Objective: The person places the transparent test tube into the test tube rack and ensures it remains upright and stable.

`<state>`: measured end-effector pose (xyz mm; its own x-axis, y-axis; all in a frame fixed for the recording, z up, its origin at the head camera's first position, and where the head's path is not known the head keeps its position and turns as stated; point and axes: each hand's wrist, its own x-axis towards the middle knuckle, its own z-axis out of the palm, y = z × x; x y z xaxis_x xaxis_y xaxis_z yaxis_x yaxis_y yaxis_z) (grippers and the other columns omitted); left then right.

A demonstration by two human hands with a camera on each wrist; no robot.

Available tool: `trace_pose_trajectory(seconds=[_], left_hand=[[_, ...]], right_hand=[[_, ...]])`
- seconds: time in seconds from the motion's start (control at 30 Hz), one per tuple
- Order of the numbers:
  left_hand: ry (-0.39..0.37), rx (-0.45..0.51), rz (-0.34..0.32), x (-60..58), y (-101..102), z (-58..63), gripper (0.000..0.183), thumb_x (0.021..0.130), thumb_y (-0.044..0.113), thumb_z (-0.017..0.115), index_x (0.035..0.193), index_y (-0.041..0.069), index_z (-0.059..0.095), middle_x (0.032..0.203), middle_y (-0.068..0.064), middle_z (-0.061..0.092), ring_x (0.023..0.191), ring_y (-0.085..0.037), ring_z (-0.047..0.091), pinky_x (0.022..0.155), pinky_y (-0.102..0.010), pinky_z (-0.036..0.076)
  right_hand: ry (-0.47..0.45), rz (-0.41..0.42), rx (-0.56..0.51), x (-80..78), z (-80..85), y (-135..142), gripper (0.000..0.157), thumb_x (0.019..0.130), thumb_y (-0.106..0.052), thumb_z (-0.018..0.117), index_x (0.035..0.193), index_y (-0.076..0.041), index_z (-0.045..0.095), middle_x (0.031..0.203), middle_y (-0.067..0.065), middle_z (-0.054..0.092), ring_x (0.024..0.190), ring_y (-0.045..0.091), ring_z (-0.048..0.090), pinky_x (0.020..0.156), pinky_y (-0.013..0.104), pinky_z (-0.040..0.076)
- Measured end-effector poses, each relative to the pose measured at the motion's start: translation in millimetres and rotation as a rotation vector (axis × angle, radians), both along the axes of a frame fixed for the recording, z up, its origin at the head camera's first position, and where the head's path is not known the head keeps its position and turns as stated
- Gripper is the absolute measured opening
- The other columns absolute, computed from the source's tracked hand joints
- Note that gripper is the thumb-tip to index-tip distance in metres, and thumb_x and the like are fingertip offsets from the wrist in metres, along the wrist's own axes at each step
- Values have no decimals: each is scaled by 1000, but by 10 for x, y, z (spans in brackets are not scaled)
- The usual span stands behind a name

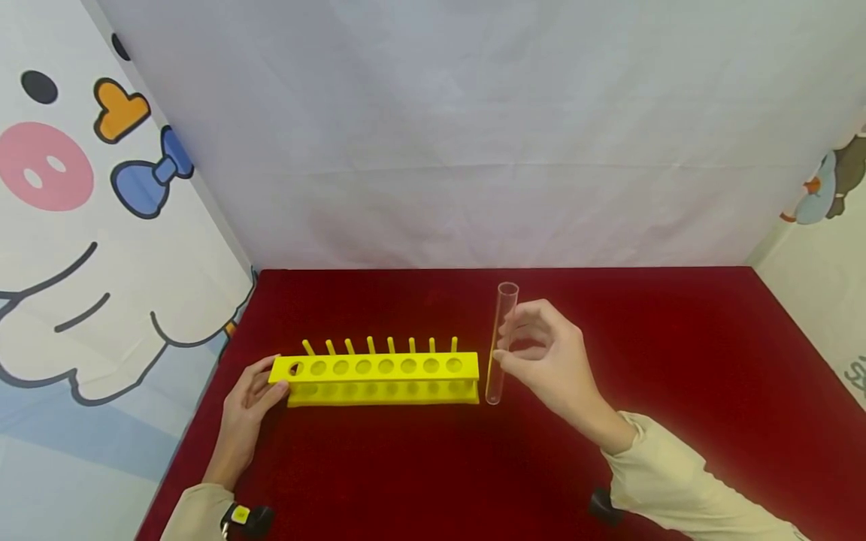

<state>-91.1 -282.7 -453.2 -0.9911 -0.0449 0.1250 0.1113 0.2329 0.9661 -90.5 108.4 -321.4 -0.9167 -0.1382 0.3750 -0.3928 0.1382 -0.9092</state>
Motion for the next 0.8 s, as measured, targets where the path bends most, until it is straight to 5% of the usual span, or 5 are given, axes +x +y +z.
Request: trace_pose_trajectory(seconds=[0.8], left_hand=[[10, 11, -9, -94, -130, -222, 45, 90, 12, 49, 132, 10, 35, 120, -16, 48, 103, -18, 51, 79, -14, 42]], right_hand=[[35, 5, -3, -36, 113, -34, 34, 67, 13, 66, 95, 7, 47, 86, 24, 56, 74, 36, 58, 63, 35, 51]])
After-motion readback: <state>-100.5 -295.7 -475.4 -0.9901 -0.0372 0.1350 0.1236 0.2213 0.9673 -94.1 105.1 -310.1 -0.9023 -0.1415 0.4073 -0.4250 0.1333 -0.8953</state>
